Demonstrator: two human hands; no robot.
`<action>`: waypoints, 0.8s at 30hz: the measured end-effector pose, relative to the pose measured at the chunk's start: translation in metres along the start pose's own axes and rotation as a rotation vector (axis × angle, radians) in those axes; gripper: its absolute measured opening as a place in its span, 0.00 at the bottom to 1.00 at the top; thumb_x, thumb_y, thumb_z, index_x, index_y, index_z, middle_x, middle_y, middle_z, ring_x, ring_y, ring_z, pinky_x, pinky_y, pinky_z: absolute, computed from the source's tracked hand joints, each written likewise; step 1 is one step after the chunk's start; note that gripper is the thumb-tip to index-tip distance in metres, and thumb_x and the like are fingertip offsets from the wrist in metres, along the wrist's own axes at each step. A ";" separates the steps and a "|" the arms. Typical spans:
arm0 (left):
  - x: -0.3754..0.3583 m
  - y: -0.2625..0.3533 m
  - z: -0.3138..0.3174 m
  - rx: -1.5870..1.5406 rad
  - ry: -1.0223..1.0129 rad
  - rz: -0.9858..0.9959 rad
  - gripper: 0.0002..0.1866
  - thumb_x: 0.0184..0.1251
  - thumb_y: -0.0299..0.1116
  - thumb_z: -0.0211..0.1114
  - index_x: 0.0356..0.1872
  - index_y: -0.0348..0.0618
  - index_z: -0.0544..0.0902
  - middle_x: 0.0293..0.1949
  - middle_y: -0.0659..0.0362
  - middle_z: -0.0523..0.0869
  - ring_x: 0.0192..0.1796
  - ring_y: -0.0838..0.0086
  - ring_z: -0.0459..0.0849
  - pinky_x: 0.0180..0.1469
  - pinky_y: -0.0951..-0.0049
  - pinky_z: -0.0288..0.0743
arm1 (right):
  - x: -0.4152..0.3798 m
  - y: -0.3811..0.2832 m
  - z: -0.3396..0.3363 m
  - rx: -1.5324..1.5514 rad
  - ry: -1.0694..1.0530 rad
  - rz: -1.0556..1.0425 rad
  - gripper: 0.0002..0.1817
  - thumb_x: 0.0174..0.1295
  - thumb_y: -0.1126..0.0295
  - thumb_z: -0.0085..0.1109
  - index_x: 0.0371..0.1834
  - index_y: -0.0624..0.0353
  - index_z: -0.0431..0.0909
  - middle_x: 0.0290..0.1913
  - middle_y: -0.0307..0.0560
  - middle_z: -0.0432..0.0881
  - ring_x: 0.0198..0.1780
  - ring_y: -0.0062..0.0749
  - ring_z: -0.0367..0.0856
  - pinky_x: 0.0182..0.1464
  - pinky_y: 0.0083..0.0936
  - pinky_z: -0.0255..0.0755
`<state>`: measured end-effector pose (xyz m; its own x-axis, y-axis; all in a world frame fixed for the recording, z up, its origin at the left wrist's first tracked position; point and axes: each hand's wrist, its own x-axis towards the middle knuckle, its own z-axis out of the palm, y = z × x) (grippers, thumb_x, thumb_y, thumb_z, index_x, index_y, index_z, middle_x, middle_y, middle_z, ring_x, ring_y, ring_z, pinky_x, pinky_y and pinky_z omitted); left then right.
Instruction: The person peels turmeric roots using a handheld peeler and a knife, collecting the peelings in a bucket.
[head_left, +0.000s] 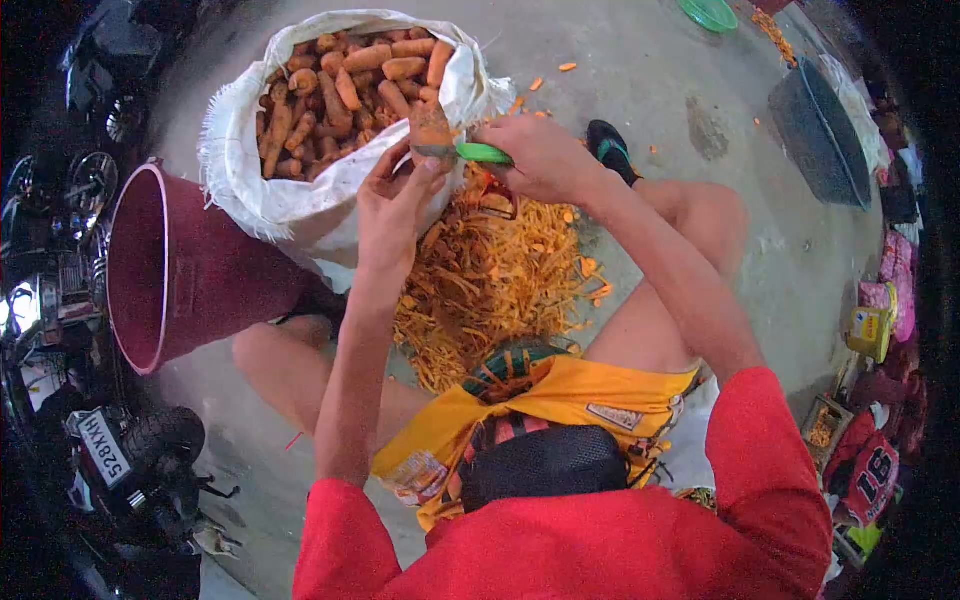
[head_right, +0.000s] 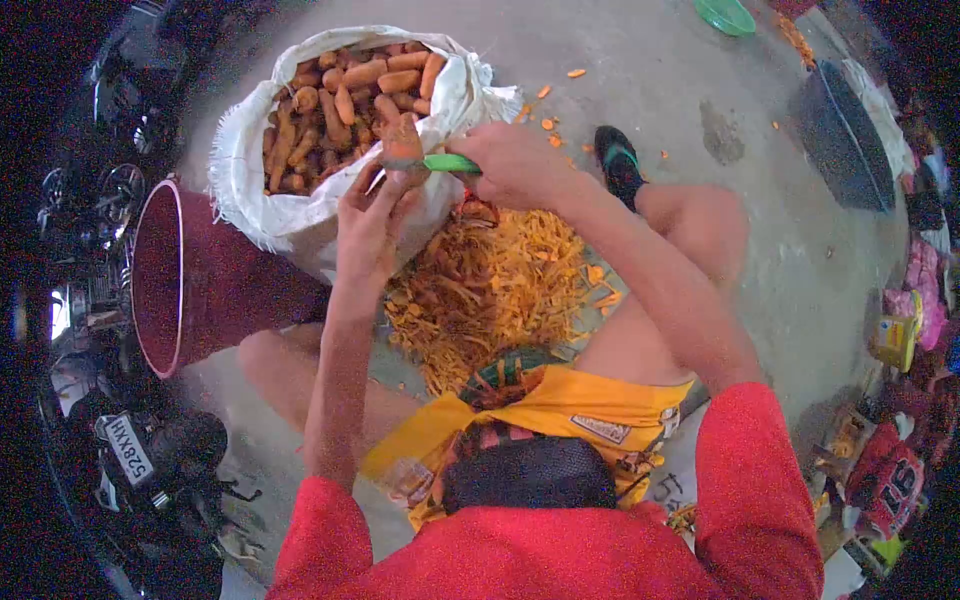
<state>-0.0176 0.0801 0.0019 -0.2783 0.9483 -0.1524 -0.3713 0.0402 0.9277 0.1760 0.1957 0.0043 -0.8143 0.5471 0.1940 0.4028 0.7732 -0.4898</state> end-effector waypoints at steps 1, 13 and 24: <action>-0.005 -0.002 0.001 -0.006 0.005 -0.011 0.24 0.71 0.29 0.70 0.65 0.32 0.77 0.54 0.55 0.87 0.53 0.75 0.87 0.55 0.75 0.81 | -0.001 0.001 0.002 -0.027 -0.016 0.005 0.11 0.57 0.65 0.64 0.40 0.59 0.81 0.40 0.56 0.84 0.46 0.57 0.84 0.48 0.49 0.79; -0.004 -0.021 -0.011 -0.078 0.072 -0.208 0.19 0.73 0.33 0.69 0.59 0.35 0.81 0.52 0.59 0.86 0.49 0.80 0.85 0.52 0.77 0.83 | 0.004 0.015 0.029 -0.163 -0.157 0.255 0.10 0.58 0.69 0.60 0.39 0.62 0.85 0.37 0.60 0.87 0.44 0.58 0.87 0.47 0.49 0.81; -0.025 0.000 -0.028 0.097 0.009 -0.130 0.26 0.68 0.31 0.73 0.64 0.32 0.78 0.55 0.56 0.86 0.51 0.77 0.86 0.55 0.75 0.81 | -0.019 0.040 0.001 -0.011 -0.066 0.260 0.13 0.61 0.67 0.62 0.46 0.60 0.81 0.39 0.60 0.85 0.45 0.57 0.84 0.47 0.49 0.77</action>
<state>-0.0360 0.0480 -0.0038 -0.2418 0.9302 -0.2763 -0.3180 0.1930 0.9282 0.2066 0.2157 -0.0200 -0.7082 0.7060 0.0067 0.6061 0.6129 -0.5069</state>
